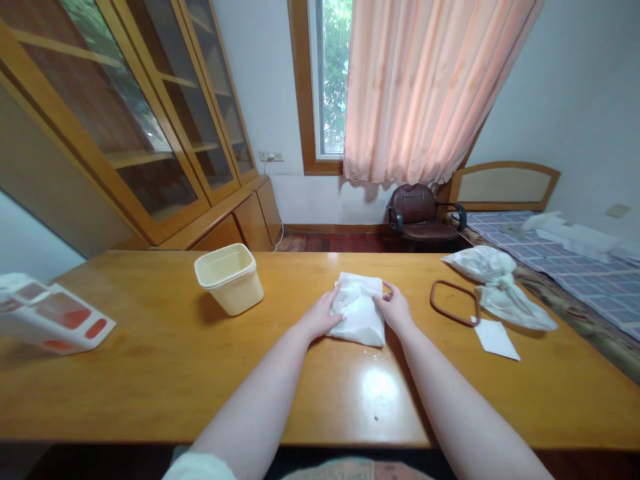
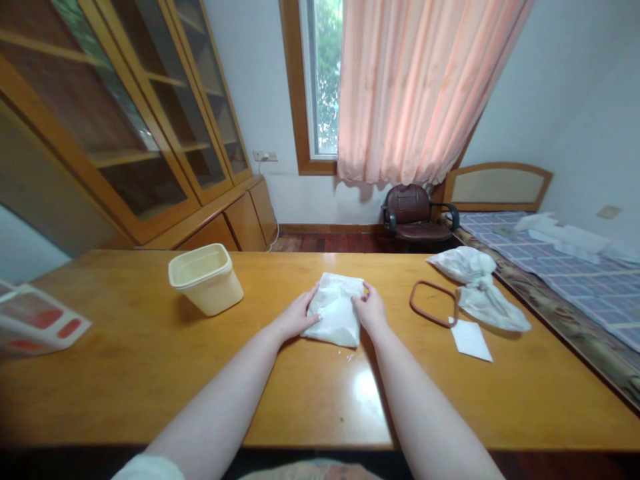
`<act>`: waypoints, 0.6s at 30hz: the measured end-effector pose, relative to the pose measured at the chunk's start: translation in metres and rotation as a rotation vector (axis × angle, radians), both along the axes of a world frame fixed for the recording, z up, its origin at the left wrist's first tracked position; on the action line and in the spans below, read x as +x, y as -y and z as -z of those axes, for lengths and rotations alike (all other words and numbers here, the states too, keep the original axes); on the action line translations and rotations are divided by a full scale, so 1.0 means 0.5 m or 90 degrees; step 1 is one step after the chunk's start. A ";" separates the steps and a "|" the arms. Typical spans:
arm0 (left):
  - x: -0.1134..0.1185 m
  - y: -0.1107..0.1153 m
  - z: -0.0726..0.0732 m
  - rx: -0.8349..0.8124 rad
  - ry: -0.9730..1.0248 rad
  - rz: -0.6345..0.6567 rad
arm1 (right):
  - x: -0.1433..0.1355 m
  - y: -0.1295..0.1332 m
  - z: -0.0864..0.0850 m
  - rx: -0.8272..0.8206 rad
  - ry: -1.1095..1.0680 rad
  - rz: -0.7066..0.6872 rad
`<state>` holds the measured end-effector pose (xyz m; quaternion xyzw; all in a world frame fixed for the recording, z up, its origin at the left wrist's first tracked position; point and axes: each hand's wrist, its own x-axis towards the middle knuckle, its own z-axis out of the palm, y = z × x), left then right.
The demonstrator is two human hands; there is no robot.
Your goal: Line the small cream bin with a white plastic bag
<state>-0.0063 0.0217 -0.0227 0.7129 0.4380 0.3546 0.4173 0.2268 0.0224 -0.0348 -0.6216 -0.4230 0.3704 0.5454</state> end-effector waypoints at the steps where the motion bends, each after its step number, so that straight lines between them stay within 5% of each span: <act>1: 0.002 -0.001 0.001 0.005 -0.003 0.007 | 0.002 0.000 0.000 0.006 0.032 0.011; 5: 0.005 -0.005 0.011 -0.060 0.044 -0.002 | 0.008 -0.006 -0.006 -0.013 0.126 0.026; 11: -0.015 -0.011 0.007 -0.104 -0.027 -0.158 | 0.048 0.022 -0.048 -0.048 0.251 0.011; 15: -0.042 -0.010 -0.004 -0.162 -0.055 -0.154 | 0.061 0.089 -0.063 -0.254 0.219 -0.142; 18: -0.054 -0.002 -0.015 -0.227 -0.079 -0.095 | 0.040 0.135 -0.055 -0.260 0.151 -0.223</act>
